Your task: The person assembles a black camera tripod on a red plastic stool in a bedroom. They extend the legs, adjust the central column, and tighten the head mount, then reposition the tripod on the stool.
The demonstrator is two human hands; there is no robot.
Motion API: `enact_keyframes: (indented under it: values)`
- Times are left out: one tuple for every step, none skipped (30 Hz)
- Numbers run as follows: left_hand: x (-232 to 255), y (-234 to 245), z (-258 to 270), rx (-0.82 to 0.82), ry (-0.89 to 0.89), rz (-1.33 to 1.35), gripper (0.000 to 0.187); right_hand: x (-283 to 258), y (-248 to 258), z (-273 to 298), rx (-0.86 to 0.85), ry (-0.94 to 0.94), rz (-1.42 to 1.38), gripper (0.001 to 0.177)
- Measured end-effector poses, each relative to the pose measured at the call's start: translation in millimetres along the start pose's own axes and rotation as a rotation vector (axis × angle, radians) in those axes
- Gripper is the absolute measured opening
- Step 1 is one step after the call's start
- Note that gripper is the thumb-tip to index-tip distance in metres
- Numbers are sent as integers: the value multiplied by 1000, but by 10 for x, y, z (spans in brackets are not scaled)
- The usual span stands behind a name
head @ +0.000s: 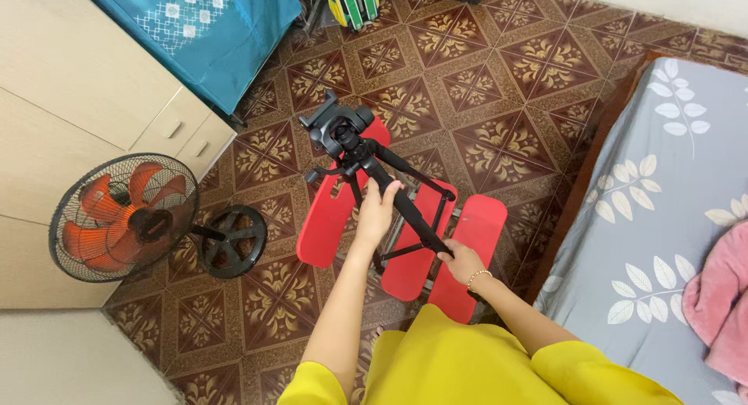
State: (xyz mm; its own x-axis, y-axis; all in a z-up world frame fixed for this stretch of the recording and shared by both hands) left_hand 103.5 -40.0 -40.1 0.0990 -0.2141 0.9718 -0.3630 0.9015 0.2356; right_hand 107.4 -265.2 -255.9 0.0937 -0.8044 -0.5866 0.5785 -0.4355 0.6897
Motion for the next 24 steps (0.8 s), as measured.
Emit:
enact_keyframes:
  values:
    - [5,-29,42,8,6,-14,45,-13,53,-4,32,28,-62,40]
    - [17,-49,81,19,10,-27,46,-61,149,-12,64,60,-123,41]
    - [31,-66,122,31,14,-40,46,-150,262,2,96,91,-184,43]
    - [78,-89,165,37,-30,-49,47,-303,431,33,154,163,-269,43]
    - [124,-113,213,42,-74,-59,47,-486,642,78,213,235,-353,42]
    - [170,-149,262,46,-117,-67,48,-677,888,155,272,304,-436,42]
    - [170,-197,306,28,-98,-103,49,-902,1104,229,295,340,-494,42]
    - [164,-256,373,8,-77,-139,51,-1145,1312,328,317,373,-551,45]
    - [155,-302,440,-12,-56,-175,52,-1435,1519,455,297,475,-648,52]
    - [149,-339,503,-48,-41,-216,50,-1731,1713,601,275,575,-742,59]
    - [138,-372,568,-85,-27,-256,47,-1988,1908,773,357,624,-626,63]
    - [123,-420,617,-120,-16,-299,45,-2217,2084,935,440,673,-509,66]
    - [128,-472,657,-147,-37,-321,46,-2433,2223,1080,523,720,-390,69]
    - [133,-511,696,-176,-58,-344,47,-2646,2301,1180,555,747,-292,72]
    - [137,-545,737,-204,-78,-367,48,-2828,2353,1258,585,772,-194,75]
    - [163,-571,786,-218,-135,-372,44,-2962,2380,1319,618,795,-97,78]
    - [197,-586,831,-232,-191,-377,40,-3028,2388,1352,629,771,-70,80]
    - [253,-586,842,-245,-250,-380,38,-3078,2379,1383,642,748,-41,82]
    - [237,-551,845,-284,-194,-397,39,-3110,2363,1407,655,724,-12,83]
    - [232,-499,864,-319,-142,-409,41,-3107,2364,1415,653,707,-13,82]
    - [238,-428,880,-355,-91,-421,43,-3091,2359,1427,652,690,-13,80]
    - [303,-338,905,-365,-88,-359,43,-3073,2366,1436,653,673,-13,78]
    - [367,-230,958,-376,-85,-297,43,-3055,2362,1452,653,660,-14,78]
    - [424,-118,968,-390,-83,-238,44,-3041,2339,1467,656,646,-17,78]
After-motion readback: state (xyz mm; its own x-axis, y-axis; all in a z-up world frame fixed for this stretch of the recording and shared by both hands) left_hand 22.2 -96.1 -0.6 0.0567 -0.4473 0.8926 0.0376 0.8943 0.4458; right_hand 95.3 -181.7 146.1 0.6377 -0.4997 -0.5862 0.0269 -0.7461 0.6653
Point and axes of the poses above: each hand's wrist, its own z-axis away from the middle knuckle, its own y-axis out of the back of the hand, x = y × z, the point moved 7 cm from there along -z, towards the middle knuckle, and after that the axes turned 7 degrees about z, right-handed, at the moved point
